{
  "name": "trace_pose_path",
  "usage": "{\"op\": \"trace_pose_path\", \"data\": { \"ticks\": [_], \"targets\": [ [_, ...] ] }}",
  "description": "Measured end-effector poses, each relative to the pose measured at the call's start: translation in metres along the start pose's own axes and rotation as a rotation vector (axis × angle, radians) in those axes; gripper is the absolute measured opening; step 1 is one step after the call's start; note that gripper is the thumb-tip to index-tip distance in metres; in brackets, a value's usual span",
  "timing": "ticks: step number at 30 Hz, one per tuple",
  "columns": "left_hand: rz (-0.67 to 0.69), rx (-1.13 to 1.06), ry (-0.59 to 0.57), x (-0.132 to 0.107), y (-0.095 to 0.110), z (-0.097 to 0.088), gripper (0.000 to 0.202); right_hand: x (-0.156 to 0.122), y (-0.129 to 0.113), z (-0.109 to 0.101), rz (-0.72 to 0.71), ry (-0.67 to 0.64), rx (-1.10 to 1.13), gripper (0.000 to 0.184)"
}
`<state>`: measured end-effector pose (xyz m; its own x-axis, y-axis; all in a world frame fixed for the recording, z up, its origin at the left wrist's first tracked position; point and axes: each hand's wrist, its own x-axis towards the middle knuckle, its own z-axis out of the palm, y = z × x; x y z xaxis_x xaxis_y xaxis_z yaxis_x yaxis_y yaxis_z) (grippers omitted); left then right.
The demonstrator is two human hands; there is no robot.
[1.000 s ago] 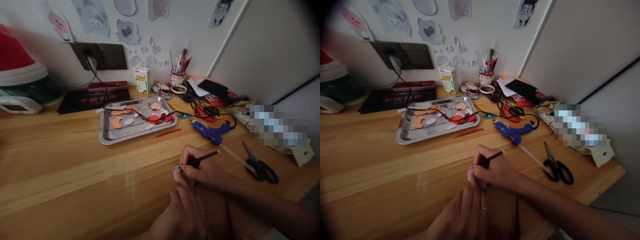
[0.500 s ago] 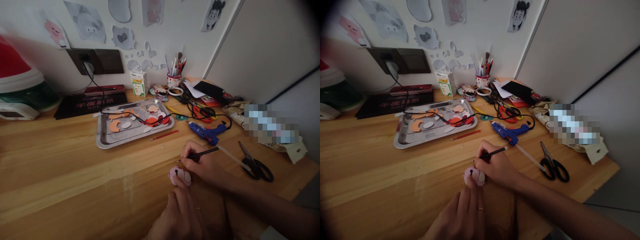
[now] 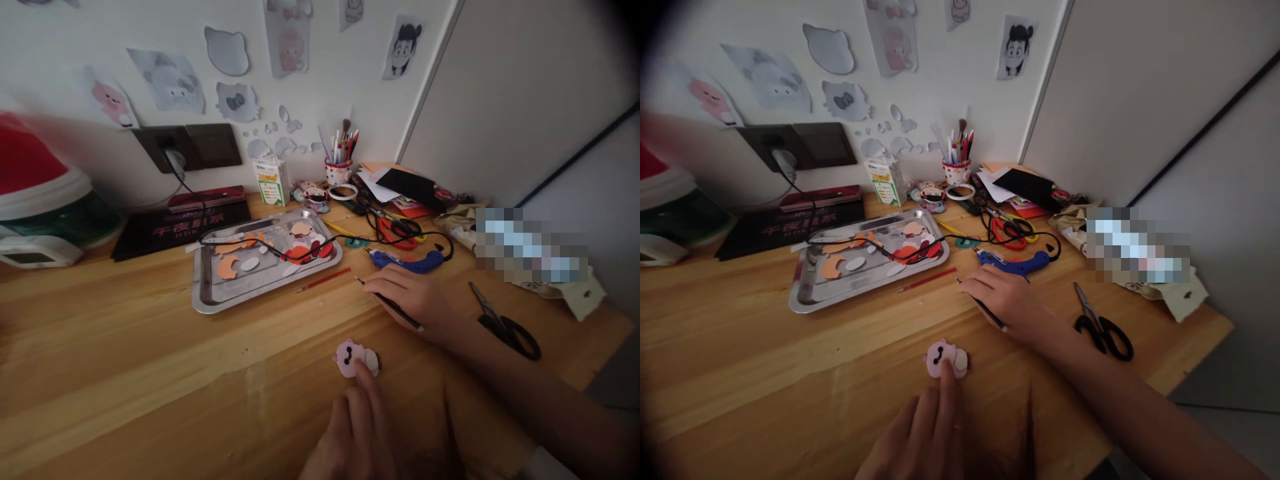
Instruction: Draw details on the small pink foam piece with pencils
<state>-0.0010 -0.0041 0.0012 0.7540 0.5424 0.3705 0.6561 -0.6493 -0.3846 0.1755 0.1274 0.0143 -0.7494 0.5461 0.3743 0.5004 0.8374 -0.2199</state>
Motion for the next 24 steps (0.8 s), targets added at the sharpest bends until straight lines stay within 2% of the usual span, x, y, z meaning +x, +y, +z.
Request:
{"op": "trace_pose_path", "data": {
  "ticks": [3, 6, 10, 18, 24],
  "targets": [
    [-0.007, -0.01, -0.002, -0.002, 0.001, 0.003, 0.033, 0.001, 0.001, -0.001, -0.03, -0.098, -0.11, 0.025],
    [-0.001, 0.019, -0.031, -0.004, -0.002, 0.003, 0.033, 0.0, -0.001, 0.002, -0.055, -0.134, -0.182, 0.026],
    [-0.045, 0.065, -0.126, -0.005, -0.012, -0.001, 0.029, 0.0, -0.001, 0.008, -0.041, -0.134, -0.218, 0.026],
    [-0.11, 0.117, -0.199, -0.002, -0.033, 0.002, 0.032, 0.006, -0.002, 0.012, 0.005, -0.098, -0.276, 0.027],
    [-0.097, 0.149, -0.158, -0.006, -0.036, 0.007, 0.029, 0.021, -0.002, 0.01, -0.002, -0.096, -0.311, 0.022]
  ]
}}
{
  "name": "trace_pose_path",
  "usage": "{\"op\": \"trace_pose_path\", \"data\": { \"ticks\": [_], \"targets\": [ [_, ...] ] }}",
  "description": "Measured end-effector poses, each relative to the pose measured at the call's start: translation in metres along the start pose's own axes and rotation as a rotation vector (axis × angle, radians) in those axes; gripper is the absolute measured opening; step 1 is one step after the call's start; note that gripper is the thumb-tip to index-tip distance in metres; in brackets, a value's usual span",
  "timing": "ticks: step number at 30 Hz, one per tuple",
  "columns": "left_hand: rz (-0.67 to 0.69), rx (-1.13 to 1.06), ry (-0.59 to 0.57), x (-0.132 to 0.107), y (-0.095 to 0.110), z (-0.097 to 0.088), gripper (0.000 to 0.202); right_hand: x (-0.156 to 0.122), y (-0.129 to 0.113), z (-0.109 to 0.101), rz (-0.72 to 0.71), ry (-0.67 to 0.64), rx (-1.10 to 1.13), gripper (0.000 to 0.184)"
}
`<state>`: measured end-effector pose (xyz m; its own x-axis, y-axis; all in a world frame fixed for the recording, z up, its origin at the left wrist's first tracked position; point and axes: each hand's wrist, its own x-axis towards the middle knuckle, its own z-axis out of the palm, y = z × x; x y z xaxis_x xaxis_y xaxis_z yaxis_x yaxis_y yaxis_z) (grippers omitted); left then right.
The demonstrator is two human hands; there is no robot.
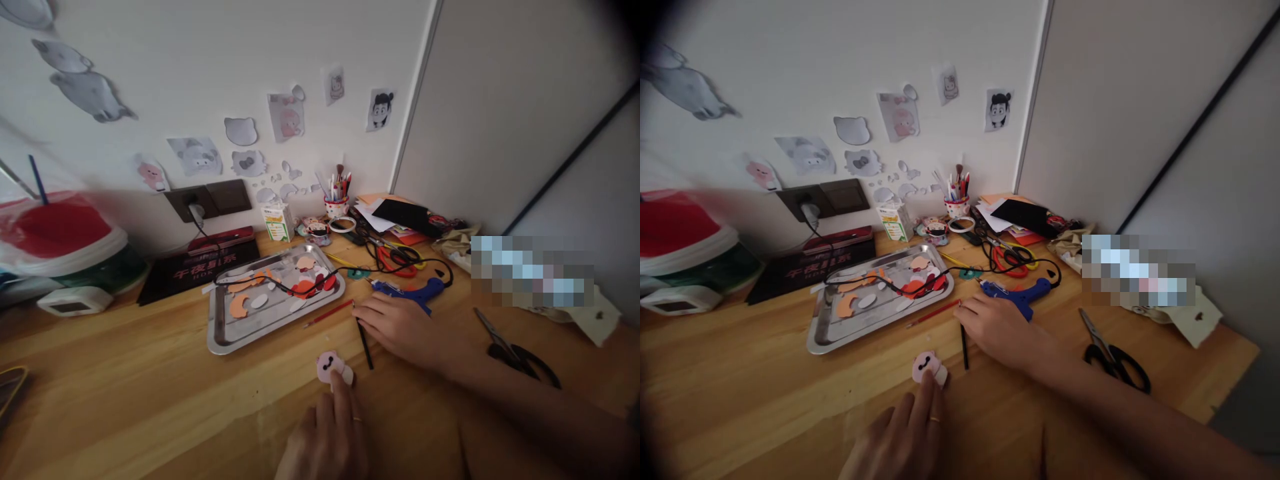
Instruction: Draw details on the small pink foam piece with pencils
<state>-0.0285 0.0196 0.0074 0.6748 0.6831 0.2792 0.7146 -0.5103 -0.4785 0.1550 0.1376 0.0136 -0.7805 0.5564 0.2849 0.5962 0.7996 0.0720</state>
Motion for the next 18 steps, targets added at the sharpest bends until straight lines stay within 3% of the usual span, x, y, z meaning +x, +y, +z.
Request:
{"op": "trace_pose_path", "data": {
  "ticks": [3, 9, 14, 18],
  "targets": [
    [0.007, 0.04, 0.04, -0.002, 0.0, -0.001, 0.027, 0.018, -0.001, -0.001, -0.03, 0.004, 0.0, 0.019],
    [0.051, 0.046, 0.004, -0.005, 0.001, -0.001, 0.034, 0.055, -0.012, 0.008, -0.158, -0.042, -0.036, 0.011],
    [0.055, -0.004, 0.005, -0.005, -0.001, 0.004, 0.036, 0.06, -0.018, 0.008, -0.214, -0.061, -0.064, 0.015],
    [0.014, -0.008, 0.034, -0.004, -0.003, 0.003, 0.034, 0.055, -0.018, -0.007, -0.19, -0.047, -0.059, 0.017]
  ]
}}
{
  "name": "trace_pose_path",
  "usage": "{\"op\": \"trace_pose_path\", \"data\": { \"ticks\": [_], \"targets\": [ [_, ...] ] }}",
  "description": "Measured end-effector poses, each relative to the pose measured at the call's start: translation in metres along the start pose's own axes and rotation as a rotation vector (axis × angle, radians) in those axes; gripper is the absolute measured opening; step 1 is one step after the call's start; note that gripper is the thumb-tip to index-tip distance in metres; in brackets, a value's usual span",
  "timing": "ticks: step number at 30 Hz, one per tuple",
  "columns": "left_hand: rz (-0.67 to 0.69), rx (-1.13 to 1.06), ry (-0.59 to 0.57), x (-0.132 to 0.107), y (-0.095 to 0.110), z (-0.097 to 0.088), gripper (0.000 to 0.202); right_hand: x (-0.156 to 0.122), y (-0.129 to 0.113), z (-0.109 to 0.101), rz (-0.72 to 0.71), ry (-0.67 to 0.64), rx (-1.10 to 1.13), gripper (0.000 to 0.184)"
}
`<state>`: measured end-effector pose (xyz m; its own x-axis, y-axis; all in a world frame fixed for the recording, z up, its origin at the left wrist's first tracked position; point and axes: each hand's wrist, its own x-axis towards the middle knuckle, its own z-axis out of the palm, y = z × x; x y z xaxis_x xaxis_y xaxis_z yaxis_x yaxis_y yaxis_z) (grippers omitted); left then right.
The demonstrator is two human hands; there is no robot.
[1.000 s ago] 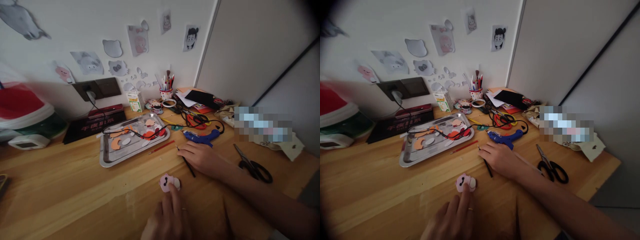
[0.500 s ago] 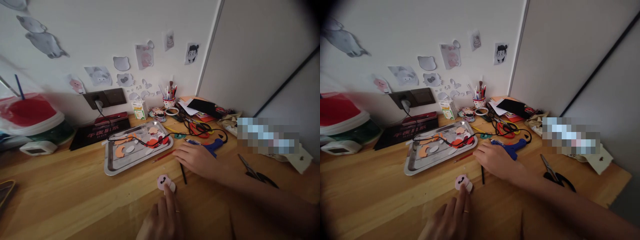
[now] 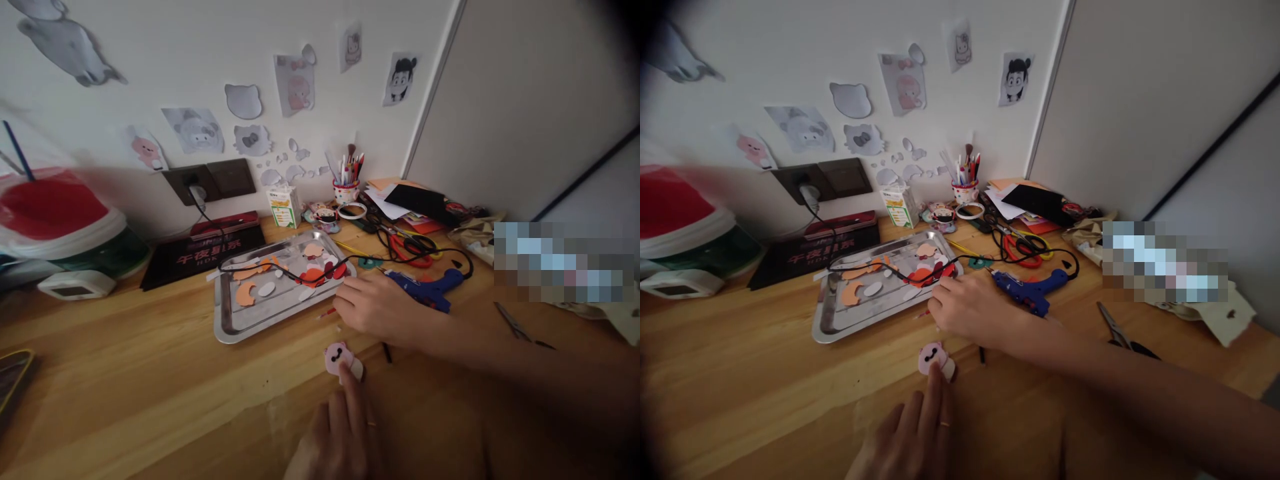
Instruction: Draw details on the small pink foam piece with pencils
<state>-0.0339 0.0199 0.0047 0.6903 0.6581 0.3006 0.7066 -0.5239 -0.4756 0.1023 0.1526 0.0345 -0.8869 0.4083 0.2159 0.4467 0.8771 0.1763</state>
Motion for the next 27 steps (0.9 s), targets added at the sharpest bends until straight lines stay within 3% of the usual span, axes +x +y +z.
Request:
{"op": "trace_pose_path", "data": {
  "ticks": [2, 5, 9, 12, 18, 21, 23, 25, 27],
  "targets": [
    [-0.002, -0.02, 0.012, -0.001, -0.001, -0.001, 0.031, -0.005, -0.003, -0.011, 0.101, 0.071, 0.137, 0.014],
    [-0.003, -0.05, 0.022, -0.003, -0.002, -0.004, 0.028, -0.015, -0.01, -0.024, 0.402, 0.196, 0.676, 0.007],
    [0.015, -0.072, 0.025, -0.006, -0.002, -0.005, 0.029, -0.033, -0.014, -0.019, 0.707, 0.08, 1.572, 0.006],
    [0.011, -0.094, 0.022, -0.007, -0.002, -0.004, 0.03, -0.044, -0.013, -0.008, 0.803, 0.063, 1.981, 0.01],
    [0.043, -0.101, -0.035, -0.009, 0.002, -0.003, 0.031, -0.047, -0.018, -0.004, 0.789, 0.179, 2.079, 0.026],
    [0.006, -0.178, -0.052, -0.01, -0.003, -0.005, 0.029, -0.044, -0.025, -0.004, 0.804, 0.25, 2.039, 0.019],
    [-0.041, -0.265, -0.008, -0.009, -0.011, -0.006, 0.027, -0.043, -0.028, -0.004, 0.832, 0.312, 1.991, 0.022],
    [-0.093, -0.357, 0.107, -0.006, -0.021, -0.008, 0.023, -0.044, -0.029, -0.006, 0.846, 0.375, 1.915, 0.024],
    [-0.232, -0.505, 0.155, 0.0, -0.031, -0.009, 0.017, -0.046, -0.029, -0.01, 0.792, 0.407, 1.799, 0.02]
  ]
}}
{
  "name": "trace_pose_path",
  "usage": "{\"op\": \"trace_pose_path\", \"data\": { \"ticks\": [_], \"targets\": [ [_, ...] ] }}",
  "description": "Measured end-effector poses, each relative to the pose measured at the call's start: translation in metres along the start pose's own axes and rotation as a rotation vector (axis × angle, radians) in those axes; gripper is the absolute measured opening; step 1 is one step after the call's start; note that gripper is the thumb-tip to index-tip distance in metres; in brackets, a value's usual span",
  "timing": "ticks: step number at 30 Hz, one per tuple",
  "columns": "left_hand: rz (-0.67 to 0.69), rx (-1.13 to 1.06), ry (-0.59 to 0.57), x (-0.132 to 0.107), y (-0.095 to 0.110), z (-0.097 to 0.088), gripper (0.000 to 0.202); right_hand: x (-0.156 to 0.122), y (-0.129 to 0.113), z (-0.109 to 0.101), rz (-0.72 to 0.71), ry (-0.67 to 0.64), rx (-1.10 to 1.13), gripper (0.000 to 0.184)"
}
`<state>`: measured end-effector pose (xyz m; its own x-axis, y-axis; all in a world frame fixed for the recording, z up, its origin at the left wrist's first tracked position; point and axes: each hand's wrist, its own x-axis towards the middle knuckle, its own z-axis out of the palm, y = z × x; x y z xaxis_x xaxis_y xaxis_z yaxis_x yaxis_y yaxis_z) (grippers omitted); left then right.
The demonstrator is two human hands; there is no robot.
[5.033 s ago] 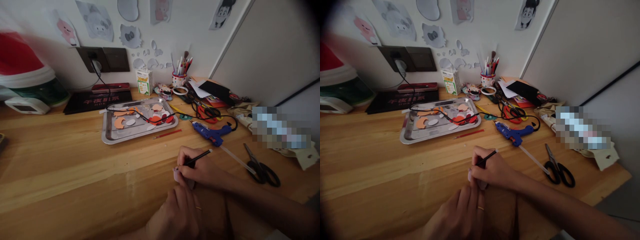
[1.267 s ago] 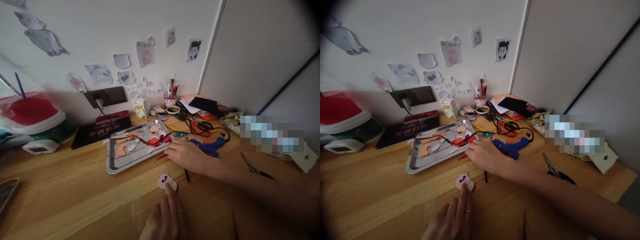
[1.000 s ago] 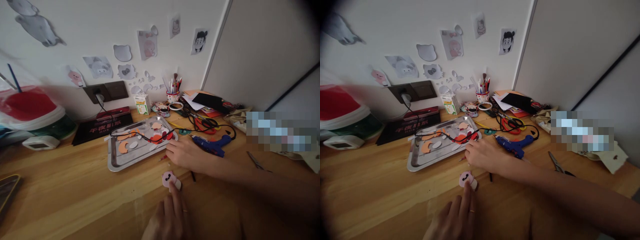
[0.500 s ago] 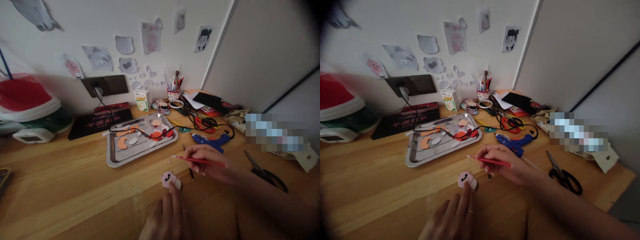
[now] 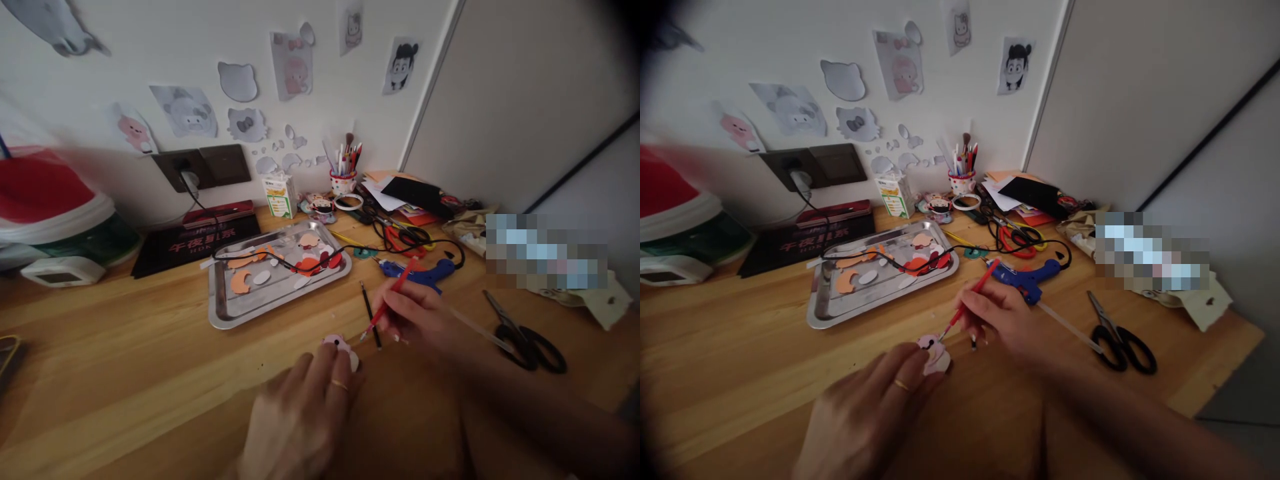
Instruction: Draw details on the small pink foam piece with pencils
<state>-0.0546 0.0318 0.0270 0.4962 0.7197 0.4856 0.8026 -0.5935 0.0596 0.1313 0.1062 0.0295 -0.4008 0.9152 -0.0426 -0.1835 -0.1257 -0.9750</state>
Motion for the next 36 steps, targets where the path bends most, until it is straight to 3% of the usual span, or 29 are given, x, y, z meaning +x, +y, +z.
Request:
{"op": "trace_pose_path", "data": {
  "ticks": [2, 5, 11, 14, 16, 18, 20, 24, 30, 36],
  "targets": [
    [-0.142, -0.227, -0.024, 0.01, -0.005, -0.002, 0.018, -0.003, -0.006, 0.001, -0.09, -0.056, -0.117, 0.017],
    [-0.195, -0.51, -0.072, 0.024, -0.009, -0.005, 0.017, -0.007, -0.014, 0.005, -0.147, -0.146, -0.199, 0.017],
    [-0.312, -0.759, -0.268, 0.037, -0.018, -0.023, 0.03, -0.003, -0.017, 0.001, -0.248, -0.066, -0.106, 0.017],
    [-0.401, -0.706, -0.31, 0.031, -0.033, -0.023, 0.03, 0.002, -0.02, -0.013, -0.396, 0.144, -0.007, 0.02],
    [-0.408, -0.559, -0.294, 0.025, -0.046, -0.013, 0.028, 0.004, -0.02, -0.019, -0.435, 0.224, 0.016, 0.02],
    [-0.303, -0.437, -0.26, 0.021, -0.058, 0.003, 0.02, 0.005, -0.017, -0.019, -0.37, 0.154, -0.036, 0.017],
    [-0.29, -0.401, -0.241, 0.02, -0.065, 0.019, 0.021, 0.006, -0.012, -0.016, -0.286, 0.074, -0.122, 0.018],
    [-0.267, -0.399, -0.248, 0.026, -0.064, 0.036, 0.022, 0.005, -0.003, -0.018, -0.224, 0.113, -0.187, 0.019],
    [-0.238, -0.405, -0.221, 0.029, -0.067, 0.038, 0.019, 0.001, 0.002, -0.022, -0.183, 0.075, -0.289, 0.02],
    [-0.172, -0.345, -0.121, 0.005, -0.058, 0.024, 0.019, -0.009, 0.003, -0.01, -0.093, 0.027, -0.55, 0.006]
  ]
}}
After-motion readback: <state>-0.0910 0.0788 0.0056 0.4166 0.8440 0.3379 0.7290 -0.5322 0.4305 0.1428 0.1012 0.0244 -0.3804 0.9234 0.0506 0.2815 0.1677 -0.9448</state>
